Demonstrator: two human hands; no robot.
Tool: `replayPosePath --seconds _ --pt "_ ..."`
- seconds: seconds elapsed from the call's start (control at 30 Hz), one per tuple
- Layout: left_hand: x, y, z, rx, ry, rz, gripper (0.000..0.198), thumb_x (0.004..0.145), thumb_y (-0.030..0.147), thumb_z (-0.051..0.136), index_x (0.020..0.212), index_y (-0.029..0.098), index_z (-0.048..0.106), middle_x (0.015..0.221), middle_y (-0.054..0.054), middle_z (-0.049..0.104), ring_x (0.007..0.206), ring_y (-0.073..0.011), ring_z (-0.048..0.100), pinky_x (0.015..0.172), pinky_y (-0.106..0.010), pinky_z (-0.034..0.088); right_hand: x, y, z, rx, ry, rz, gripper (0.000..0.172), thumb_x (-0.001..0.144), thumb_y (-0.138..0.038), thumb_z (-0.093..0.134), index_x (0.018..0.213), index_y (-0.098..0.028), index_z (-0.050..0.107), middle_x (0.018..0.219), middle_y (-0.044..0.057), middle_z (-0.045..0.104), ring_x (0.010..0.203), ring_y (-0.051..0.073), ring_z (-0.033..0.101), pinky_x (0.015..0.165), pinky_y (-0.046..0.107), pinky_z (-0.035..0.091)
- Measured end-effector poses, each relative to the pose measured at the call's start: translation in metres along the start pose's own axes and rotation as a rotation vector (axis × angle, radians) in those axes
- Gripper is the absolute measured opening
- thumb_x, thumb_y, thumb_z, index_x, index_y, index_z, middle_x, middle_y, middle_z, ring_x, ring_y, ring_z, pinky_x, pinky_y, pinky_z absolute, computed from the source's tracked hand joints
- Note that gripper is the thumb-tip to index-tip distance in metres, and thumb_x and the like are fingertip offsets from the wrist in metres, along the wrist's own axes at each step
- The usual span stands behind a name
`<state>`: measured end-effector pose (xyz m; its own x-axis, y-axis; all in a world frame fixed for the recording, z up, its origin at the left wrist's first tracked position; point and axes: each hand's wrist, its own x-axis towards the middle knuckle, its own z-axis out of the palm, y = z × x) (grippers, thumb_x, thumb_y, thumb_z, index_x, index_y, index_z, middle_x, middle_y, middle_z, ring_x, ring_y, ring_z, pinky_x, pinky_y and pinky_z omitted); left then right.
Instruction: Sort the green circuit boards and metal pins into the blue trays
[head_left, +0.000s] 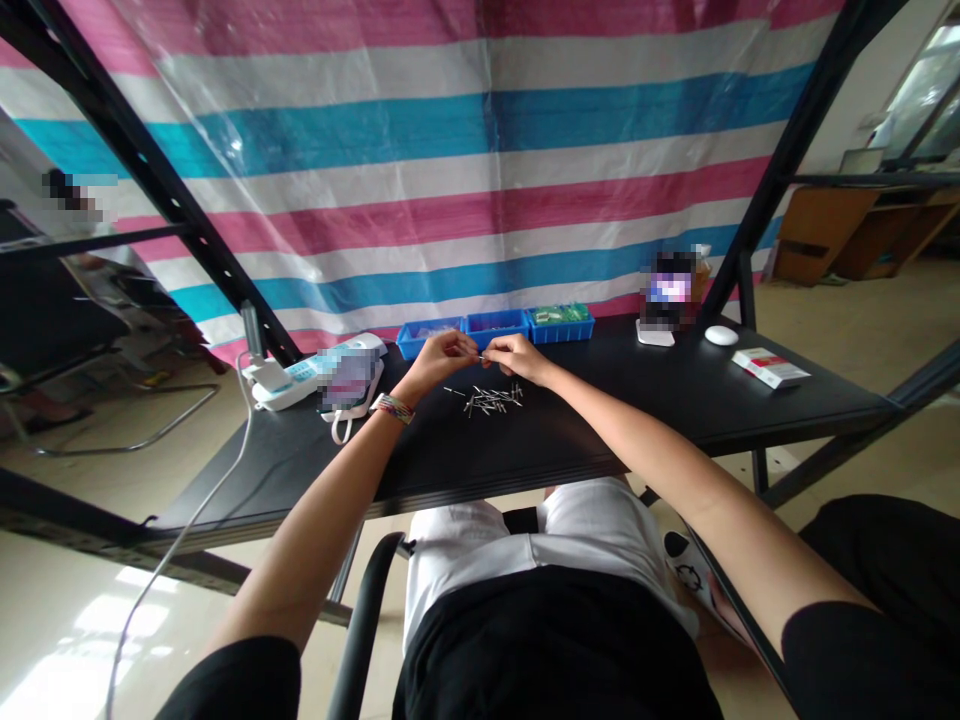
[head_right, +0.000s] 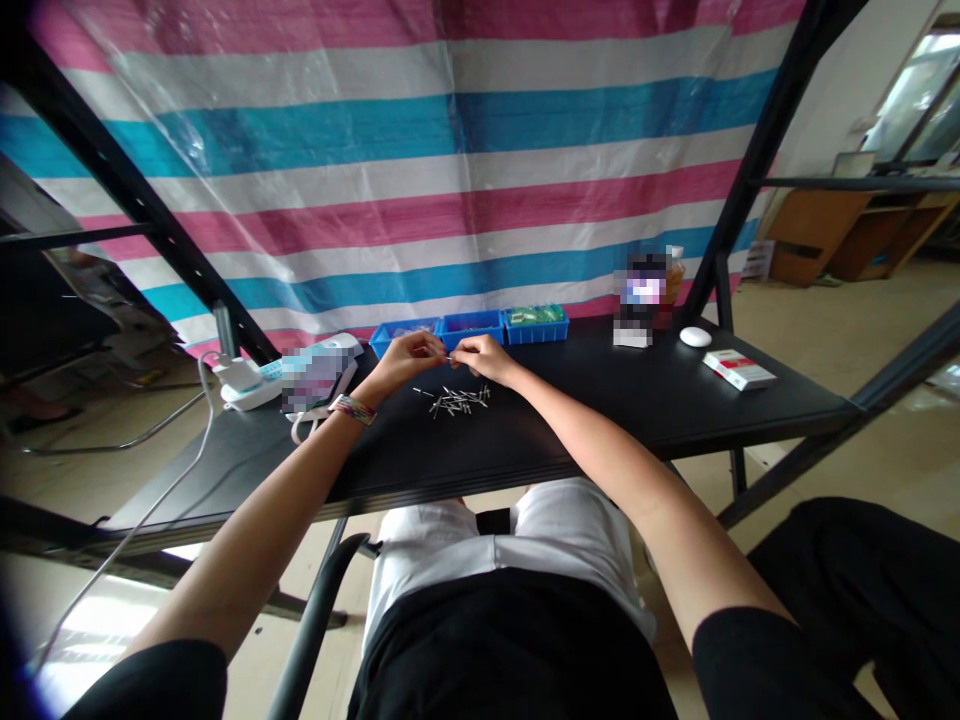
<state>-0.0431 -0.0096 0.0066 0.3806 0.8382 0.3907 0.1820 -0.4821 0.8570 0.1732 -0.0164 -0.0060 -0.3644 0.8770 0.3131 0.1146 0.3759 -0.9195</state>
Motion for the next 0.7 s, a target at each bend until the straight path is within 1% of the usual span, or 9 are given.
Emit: replayPosePath --seconds 0.1,0.2,0.27,0.37,0.47,0.7 --pt "0.000 0.002 0.002 0.006 0.017 0.007 0.040 0.068 0.042 0.092 0.090 0.015 0.071 0.086 -0.006 0.074 0.077 -0.0162 0.067 0.076 -0.031 0.055 0.001 0.002 0.000 0.009 0.013 -0.006 0.033 0.082 -0.047 0.084 0.071 -0.018 0.071 0.075 0.002 0.076 0.046 0.008 0.048 0.047 0.024 0.035" --pt "-0.001 0.005 0.002 0.026 0.042 0.004 0.043 0.067 0.045 0.093 0.090 0.016 0.071 0.085 -0.005 0.073 0.074 -0.0150 0.064 0.071 -0.029 0.052 0.003 0.005 0.000 0.010 0.043 -0.027 0.034 0.076 -0.048 0.089 0.073 -0.018 0.072 0.072 0.001 0.073 0.047 0.009 0.050 0.046 0.023 0.037" --pt "-0.002 0.007 0.000 0.062 0.061 -0.026 0.042 0.072 0.052 0.089 0.085 0.016 0.069 0.080 -0.003 0.070 0.068 -0.0136 0.061 0.063 -0.026 0.048 0.005 0.008 0.000 0.015 0.073 -0.042 0.036 0.071 -0.048 0.092 0.074 -0.018 0.072 0.069 0.000 0.070 0.048 0.009 0.050 0.046 0.023 0.039" --pt "-0.002 0.006 -0.003 0.118 0.061 -0.096 0.047 0.082 0.062 0.075 0.071 0.017 0.064 0.064 -0.002 0.061 0.057 -0.0123 0.054 0.054 -0.025 0.039 0.007 0.010 0.000 0.025 0.100 -0.059 0.041 0.066 -0.049 0.095 0.074 -0.018 0.070 0.071 0.000 0.070 0.049 0.010 0.051 0.045 0.024 0.041" --pt "-0.001 0.004 -0.005 0.116 0.037 -0.126 0.051 0.084 0.064 0.069 0.064 0.018 0.061 0.058 -0.002 0.057 0.052 -0.0121 0.052 0.052 -0.026 0.037 0.007 0.010 -0.001 0.022 0.095 -0.072 0.043 0.064 -0.049 0.096 0.076 -0.018 0.069 0.075 0.001 0.071 0.051 0.010 0.053 0.046 0.025 0.042" --pt "-0.002 0.006 -0.004 0.073 0.002 -0.144 0.049 0.081 0.064 0.075 0.066 0.019 0.061 0.059 -0.002 0.058 0.056 -0.0133 0.054 0.054 -0.026 0.039 0.006 0.009 -0.002 0.030 0.118 -0.080 0.039 0.066 -0.045 0.094 0.077 -0.019 0.067 0.077 0.000 0.070 0.053 0.011 0.054 0.048 0.025 0.043"
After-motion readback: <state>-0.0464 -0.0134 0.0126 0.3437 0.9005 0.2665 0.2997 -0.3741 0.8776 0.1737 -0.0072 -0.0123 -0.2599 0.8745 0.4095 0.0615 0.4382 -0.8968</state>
